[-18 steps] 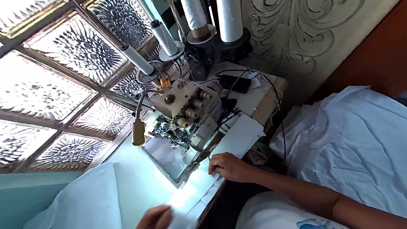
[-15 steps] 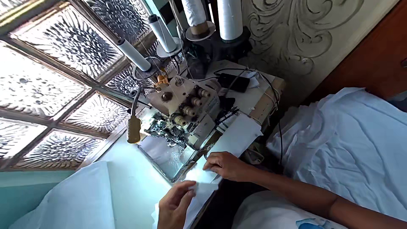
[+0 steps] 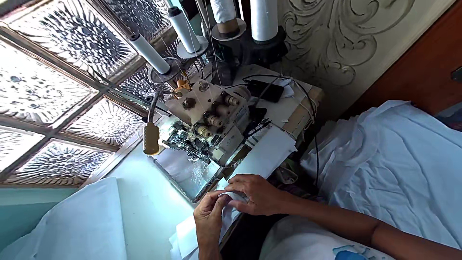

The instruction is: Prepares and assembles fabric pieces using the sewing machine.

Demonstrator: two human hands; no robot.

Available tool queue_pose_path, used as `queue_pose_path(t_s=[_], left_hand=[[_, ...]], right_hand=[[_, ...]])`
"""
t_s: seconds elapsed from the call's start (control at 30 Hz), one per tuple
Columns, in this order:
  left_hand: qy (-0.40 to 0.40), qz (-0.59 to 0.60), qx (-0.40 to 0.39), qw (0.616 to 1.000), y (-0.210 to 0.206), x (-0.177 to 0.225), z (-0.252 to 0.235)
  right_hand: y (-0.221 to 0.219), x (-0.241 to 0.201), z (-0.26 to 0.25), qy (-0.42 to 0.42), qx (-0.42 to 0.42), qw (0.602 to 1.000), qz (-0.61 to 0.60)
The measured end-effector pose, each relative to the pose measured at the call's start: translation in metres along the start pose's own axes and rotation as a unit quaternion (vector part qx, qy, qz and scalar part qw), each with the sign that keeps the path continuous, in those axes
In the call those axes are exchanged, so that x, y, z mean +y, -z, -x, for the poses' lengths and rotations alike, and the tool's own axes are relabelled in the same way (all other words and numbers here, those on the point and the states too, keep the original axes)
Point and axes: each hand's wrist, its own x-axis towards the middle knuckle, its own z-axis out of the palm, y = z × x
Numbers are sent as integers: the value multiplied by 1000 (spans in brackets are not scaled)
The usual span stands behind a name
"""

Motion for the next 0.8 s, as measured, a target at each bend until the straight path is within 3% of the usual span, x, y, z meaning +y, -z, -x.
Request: queue_pose_path(t_s=[0.4,0.6,0.8], left_hand=[[-41,-20,9,999,-2,12,3],[-125,-104,17,987,8,31,-7],[-106,-99,-105,984,23,39,-17]], right_hand=[[-5,-5,-1,26,93,994,46],[0,-16,-2,53,110,992,12],[4,-21,-2,89,76,993,-4]])
